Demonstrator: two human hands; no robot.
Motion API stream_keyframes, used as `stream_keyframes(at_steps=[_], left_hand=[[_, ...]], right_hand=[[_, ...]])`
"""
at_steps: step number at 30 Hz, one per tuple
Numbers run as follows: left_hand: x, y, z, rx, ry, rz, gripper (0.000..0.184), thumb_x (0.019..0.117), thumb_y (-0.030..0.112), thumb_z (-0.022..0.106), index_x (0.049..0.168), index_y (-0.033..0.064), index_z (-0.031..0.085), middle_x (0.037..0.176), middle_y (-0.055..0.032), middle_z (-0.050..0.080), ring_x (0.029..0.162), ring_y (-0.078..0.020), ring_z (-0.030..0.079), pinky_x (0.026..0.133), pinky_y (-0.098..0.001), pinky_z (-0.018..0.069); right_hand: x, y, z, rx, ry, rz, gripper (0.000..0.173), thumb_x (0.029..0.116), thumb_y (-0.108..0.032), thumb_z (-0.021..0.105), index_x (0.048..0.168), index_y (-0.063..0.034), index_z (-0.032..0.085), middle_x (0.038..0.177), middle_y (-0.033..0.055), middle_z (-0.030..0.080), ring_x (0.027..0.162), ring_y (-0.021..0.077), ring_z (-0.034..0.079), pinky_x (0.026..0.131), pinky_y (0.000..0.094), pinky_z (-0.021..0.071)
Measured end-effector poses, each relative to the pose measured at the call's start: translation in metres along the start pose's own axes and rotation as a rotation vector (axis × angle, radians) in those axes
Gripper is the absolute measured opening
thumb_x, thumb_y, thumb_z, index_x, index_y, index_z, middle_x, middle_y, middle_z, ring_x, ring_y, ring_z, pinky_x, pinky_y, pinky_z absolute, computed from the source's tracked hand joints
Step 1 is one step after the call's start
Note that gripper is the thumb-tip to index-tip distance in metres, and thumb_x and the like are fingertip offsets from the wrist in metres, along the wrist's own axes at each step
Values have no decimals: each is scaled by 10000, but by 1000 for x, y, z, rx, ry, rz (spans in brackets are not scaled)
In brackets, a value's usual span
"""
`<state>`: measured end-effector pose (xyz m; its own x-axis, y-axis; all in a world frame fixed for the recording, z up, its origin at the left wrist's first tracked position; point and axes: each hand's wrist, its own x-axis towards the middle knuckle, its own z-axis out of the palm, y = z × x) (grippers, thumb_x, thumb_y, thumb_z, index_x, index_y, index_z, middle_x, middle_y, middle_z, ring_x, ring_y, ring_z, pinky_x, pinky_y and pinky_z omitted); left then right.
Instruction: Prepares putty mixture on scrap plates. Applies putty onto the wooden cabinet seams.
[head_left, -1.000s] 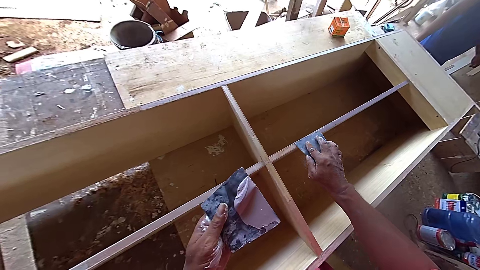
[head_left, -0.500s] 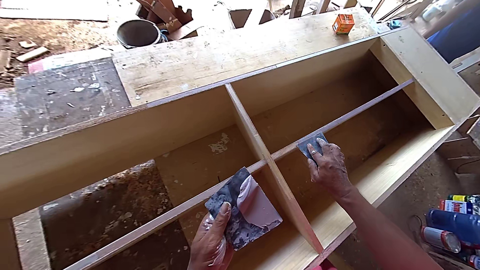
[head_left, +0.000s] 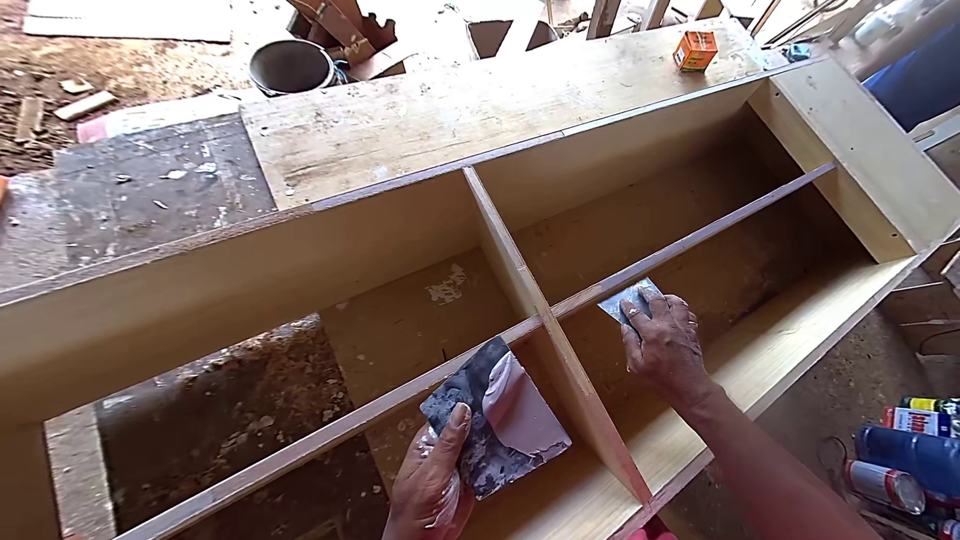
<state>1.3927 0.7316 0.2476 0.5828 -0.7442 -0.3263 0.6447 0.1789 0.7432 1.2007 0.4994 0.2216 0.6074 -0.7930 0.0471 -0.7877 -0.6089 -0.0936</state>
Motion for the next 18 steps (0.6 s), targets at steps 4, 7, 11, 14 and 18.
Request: stream_keyframes(at_steps=[4, 7, 11, 14, 18], left_hand=[[2, -2, -5, 10, 0, -9, 220, 1063, 162, 474, 1138, 56, 652, 959, -76, 753, 858, -125, 743, 785, -300, 634], [3, -1, -3, 5, -13, -13, 208, 1058, 166, 502, 1136, 52, 657, 962, -79, 755, 861, -131, 745, 791, -304, 635], [-1, 1, -4, 16, -19, -11, 210, 1059, 176, 506, 1137, 59, 661, 972, -80, 753, 877, -134, 743, 808, -310, 632], [1, 4, -6, 12, -18, -3, 223, 1062, 175, 494, 1155, 47, 652, 988, -95, 751, 890, -148, 744, 818, -327, 633], [-2, 5, -7, 21, -27, 5, 217, 1057, 171, 503, 1144, 50, 659, 979, -91, 751, 881, -143, 744, 803, -320, 634]], right_hand=[[-3, -20, 6, 40, 117, -25, 432, 1006, -344, 485, 1357, -191, 686, 1509, 170, 530, 1389, 458, 462, 1096, 648, 385], [2, -31, 25, 45, 81, -10, 449, 1010, -351, 502, 1413, -212, 642, 1555, 169, 480, 1410, 457, 437, 1109, 640, 379], [-13, -26, 15, 16, -34, 5, 436, 1008, -371, 485, 1370, -220, 676, 1513, 163, 529, 1374, 455, 473, 1080, 630, 403], [-19, -23, 5, 29, 62, 4, 431, 1007, -375, 475, 1330, -210, 708, 1460, 168, 580, 1356, 458, 498, 1080, 626, 415], [-2, -34, 11, 60, 134, 5, 433, 1022, -369, 494, 1389, -213, 662, 1530, 167, 505, 1390, 452, 457, 1099, 631, 394]])
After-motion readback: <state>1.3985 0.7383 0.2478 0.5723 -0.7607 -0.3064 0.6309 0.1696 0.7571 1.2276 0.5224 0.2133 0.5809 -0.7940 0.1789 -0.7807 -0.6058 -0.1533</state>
